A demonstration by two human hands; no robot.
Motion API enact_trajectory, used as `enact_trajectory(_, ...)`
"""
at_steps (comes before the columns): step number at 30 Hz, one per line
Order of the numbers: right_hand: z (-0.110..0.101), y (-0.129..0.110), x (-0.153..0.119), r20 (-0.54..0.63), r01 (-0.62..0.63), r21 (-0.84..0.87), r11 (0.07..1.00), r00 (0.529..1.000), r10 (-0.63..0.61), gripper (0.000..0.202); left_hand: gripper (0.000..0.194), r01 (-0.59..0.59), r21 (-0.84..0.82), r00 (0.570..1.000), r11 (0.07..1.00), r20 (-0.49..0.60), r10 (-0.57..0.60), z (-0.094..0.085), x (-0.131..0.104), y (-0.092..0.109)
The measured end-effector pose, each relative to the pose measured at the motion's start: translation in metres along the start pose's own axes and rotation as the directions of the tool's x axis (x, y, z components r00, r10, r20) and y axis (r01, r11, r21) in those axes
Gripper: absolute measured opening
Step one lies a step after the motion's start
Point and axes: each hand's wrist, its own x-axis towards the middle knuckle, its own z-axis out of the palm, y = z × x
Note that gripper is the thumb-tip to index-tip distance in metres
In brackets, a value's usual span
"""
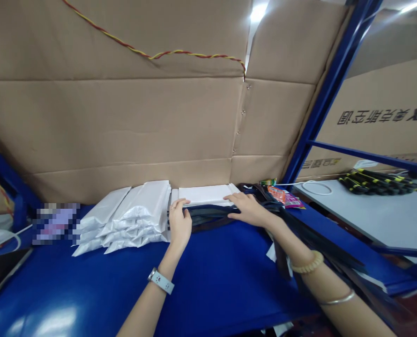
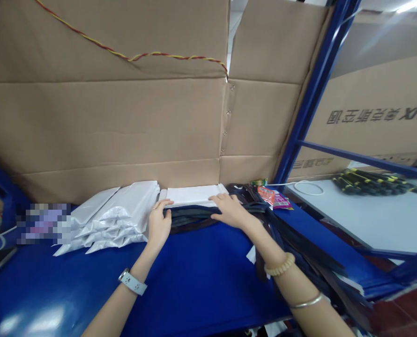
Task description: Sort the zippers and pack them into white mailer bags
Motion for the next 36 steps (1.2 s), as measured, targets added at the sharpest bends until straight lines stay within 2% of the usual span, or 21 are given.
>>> enact_trajectory(2, 0.009, -0.021, 0.011, -0.034, 0.004, 0.039, 0.999, 0.999, -0.003, 0.039, 0.034, -0.053, 0.084, 0.992, 0.995, 0.117, 0.043, 0.001, 0.003, -0.011)
enact_trajectory(5, 0.026, -0.042, 0.027, -0.097, -0.056, 0.058, 0.997, 0.993, 0.061, 0.026, 0.043, -0.084, 0.203, 0.971, 0.976, 0.237, 0.035, 0.005, 0.004, -0.030)
enact_trajectory(9, 0.036, -0.047, 0.036, -0.187, -0.104, 0.146, 0.984, 0.974, 0.131, 0.019, 0.044, -0.092, 0.248, 0.964, 0.964, 0.267, 0.023, 0.007, 0.004, -0.039)
enact_trajectory(12, 0.032, -0.043, 0.034, -0.276, -0.062, 0.314, 0.947, 0.949, 0.154, 0.019, 0.040, -0.118, 0.275, 0.961, 0.954, 0.275, 0.040, 0.004, 0.005, -0.035)
enact_trajectory(14, 0.026, -0.040, 0.031, -0.325, -0.014, 0.456, 0.890, 0.928, 0.181, 0.019, 0.038, -0.147, 0.298, 0.960, 0.943, 0.272, 0.063, 0.001, 0.005, -0.030)
enact_trajectory(17, 0.017, -0.037, 0.026, -0.333, 0.064, 0.651, 0.756, 0.920, 0.209, 0.019, 0.039, -0.177, 0.283, 0.963, 0.943, 0.247, 0.106, 0.000, 0.005, -0.026)
enact_trajectory(21, 0.009, -0.031, 0.023, -0.245, 0.077, 0.833, 0.547, 0.939, 0.241, 0.020, 0.033, -0.189, 0.154, 0.954, 0.970, 0.263, 0.145, 0.001, 0.004, -0.022)
enact_trajectory(24, 0.005, -0.029, 0.020, -0.150, 0.059, 0.947, 0.315, 0.950, 0.274, 0.027, 0.037, -0.148, 0.031, 0.945, 0.989, 0.298, 0.132, 0.003, 0.000, -0.014)
enact_trajectory(28, 0.000, -0.037, 0.014, -0.055, 0.054, 0.998, 0.014, 0.975, 0.215, 0.041, 0.052, -0.054, -0.126, 0.956, 0.991, 0.279, 0.088, 0.009, -0.008, -0.002)
enact_trajectory(30, -0.002, -0.043, 0.013, -0.030, 0.041, 0.997, -0.059, 0.984, 0.176, 0.041, 0.044, -0.040, -0.146, 0.961, 0.989, 0.266, 0.078, 0.014, -0.012, 0.002)
enact_trajectory(33, -0.002, -0.047, 0.013, -0.008, 0.030, 0.992, -0.126, 0.986, 0.166, 0.034, 0.016, -0.003, -0.188, 0.951, 0.982, 0.302, 0.061, 0.019, -0.014, 0.004)
enact_trajectory(36, 0.001, -0.039, 0.016, -0.025, 0.086, 0.963, -0.257, 0.972, 0.233, 0.028, 0.018, 0.145, -0.326, 0.922, 0.934, 0.387, -0.008, 0.021, -0.014, 0.006)
